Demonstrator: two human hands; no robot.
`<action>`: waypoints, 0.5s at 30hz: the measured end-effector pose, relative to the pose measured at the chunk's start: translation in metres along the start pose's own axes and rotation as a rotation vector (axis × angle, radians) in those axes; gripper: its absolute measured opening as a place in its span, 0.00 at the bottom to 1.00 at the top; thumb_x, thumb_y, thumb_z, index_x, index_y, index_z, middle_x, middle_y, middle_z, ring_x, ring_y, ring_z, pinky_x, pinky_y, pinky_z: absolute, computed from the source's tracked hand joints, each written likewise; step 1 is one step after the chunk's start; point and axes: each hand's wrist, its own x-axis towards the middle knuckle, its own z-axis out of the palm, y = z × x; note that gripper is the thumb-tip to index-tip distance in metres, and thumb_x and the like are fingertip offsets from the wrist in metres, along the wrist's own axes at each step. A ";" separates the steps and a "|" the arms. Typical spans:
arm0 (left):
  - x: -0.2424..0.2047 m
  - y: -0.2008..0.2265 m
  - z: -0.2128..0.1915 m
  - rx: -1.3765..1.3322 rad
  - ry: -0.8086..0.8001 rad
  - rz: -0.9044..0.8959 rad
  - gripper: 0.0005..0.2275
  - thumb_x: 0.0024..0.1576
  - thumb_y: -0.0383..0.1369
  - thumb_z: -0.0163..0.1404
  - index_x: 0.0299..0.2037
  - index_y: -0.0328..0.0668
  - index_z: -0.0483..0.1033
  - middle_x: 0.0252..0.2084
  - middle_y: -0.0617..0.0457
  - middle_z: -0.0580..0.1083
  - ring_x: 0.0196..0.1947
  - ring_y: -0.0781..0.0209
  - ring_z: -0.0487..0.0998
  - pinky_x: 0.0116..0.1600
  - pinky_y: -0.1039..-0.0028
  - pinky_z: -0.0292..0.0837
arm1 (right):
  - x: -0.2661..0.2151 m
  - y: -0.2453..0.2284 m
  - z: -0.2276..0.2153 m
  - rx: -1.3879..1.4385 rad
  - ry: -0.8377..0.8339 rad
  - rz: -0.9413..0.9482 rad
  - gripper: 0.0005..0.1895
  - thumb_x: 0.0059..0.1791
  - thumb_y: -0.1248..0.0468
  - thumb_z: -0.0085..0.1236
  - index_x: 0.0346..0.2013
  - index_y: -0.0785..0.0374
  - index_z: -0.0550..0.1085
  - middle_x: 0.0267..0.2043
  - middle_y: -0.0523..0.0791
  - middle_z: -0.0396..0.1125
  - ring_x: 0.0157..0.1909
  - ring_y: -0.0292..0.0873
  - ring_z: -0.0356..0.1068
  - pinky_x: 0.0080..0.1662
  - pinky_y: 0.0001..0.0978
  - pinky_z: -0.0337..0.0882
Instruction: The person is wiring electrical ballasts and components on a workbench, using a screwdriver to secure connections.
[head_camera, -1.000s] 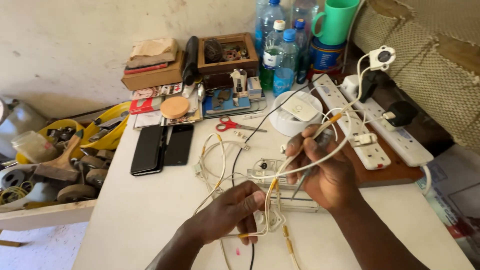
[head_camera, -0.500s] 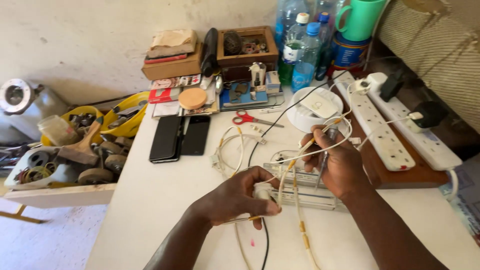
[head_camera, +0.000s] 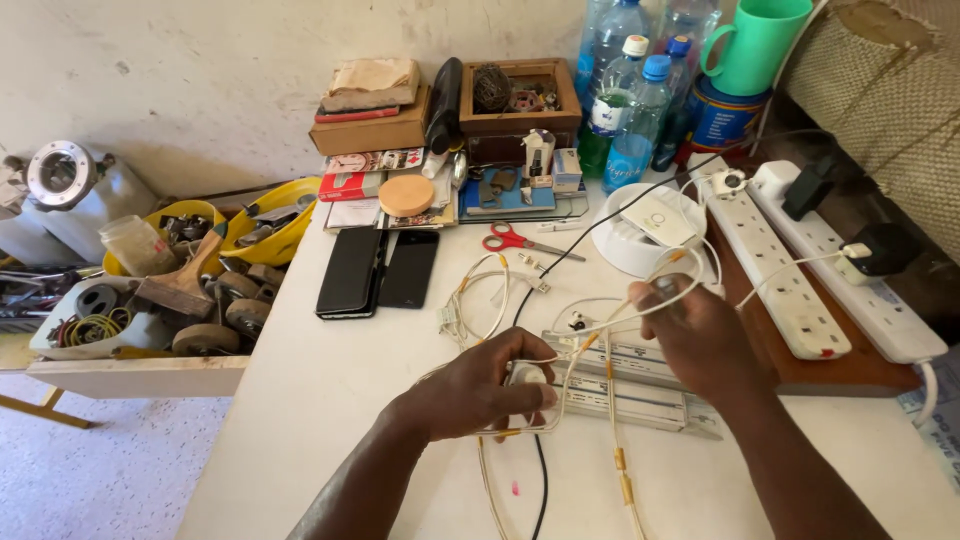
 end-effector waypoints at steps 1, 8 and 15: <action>0.000 0.000 0.000 0.003 -0.006 0.002 0.18 0.59 0.38 0.55 0.58 0.45 0.69 0.44 0.48 0.80 0.38 0.61 0.80 0.33 0.72 0.76 | 0.001 0.002 0.004 0.001 0.005 0.004 0.29 0.54 0.37 0.43 0.35 0.58 0.78 0.30 0.44 0.76 0.30 0.43 0.70 0.35 0.40 0.66; 0.007 -0.011 -0.001 0.127 0.094 0.085 0.07 0.61 0.36 0.53 0.46 0.46 0.74 0.43 0.56 0.79 0.32 0.65 0.82 0.44 0.71 0.77 | -0.021 -0.014 0.010 -0.181 -0.226 -0.112 0.20 0.53 0.39 0.49 0.38 0.50 0.74 0.30 0.41 0.70 0.33 0.40 0.66 0.38 0.36 0.61; 0.012 -0.017 -0.003 0.007 0.196 0.193 0.11 0.59 0.35 0.55 0.49 0.42 0.76 0.41 0.53 0.80 0.34 0.62 0.80 0.37 0.70 0.75 | -0.025 -0.008 0.026 -0.105 -0.305 -0.285 0.26 0.49 0.40 0.54 0.57 0.44 0.80 0.51 0.36 0.83 0.48 0.37 0.80 0.48 0.34 0.73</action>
